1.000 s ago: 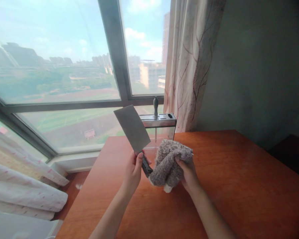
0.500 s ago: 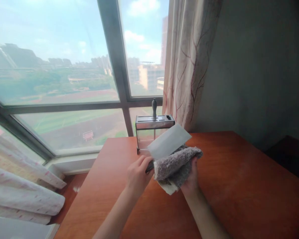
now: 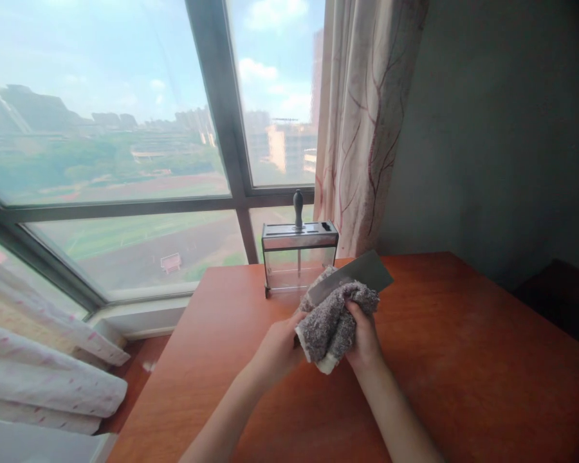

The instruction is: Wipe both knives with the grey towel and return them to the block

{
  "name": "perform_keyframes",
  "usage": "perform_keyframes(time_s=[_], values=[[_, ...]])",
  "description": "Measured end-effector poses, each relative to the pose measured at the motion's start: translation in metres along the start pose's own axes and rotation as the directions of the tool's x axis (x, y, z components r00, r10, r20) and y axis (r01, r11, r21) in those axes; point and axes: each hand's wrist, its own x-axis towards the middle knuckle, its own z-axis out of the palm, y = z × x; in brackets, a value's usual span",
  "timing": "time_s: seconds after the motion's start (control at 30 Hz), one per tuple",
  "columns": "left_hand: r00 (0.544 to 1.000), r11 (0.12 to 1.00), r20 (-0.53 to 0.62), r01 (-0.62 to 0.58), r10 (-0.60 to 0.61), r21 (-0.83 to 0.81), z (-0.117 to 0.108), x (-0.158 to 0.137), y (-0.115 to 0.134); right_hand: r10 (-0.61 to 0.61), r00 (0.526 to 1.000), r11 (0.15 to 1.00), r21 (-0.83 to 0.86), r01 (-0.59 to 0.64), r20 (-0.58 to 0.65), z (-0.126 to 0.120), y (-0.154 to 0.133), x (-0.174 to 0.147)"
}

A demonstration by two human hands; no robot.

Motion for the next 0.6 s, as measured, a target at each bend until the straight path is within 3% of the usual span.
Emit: perform_keyframes(time_s=[0.1,0.23,0.5,0.6], values=[[0.991,1.0,0.136,-0.004,0.007,-0.026,-0.008,0.0,0.004,0.006,1.0,1.0,0.017,-0.006,-0.012,-0.01,-0.013,0.011],[0.978,0.999,0.206,-0.005,0.015,-0.048,-0.017,-0.002,0.007,-0.007,0.999,0.997,0.072,0.011,-0.052,-0.023,-0.03,0.021],[0.983,0.97,0.168,0.11,-0.075,-0.215,-0.001,-0.002,0.004,-0.146,0.989,0.989,0.025,0.145,0.027,-0.022,-0.037,0.014],[0.99,0.961,0.112,0.111,-0.084,-0.255,0.006,-0.002,0.003,-0.122,0.987,0.993,0.011,0.122,0.103,-0.022,-0.038,0.011]])
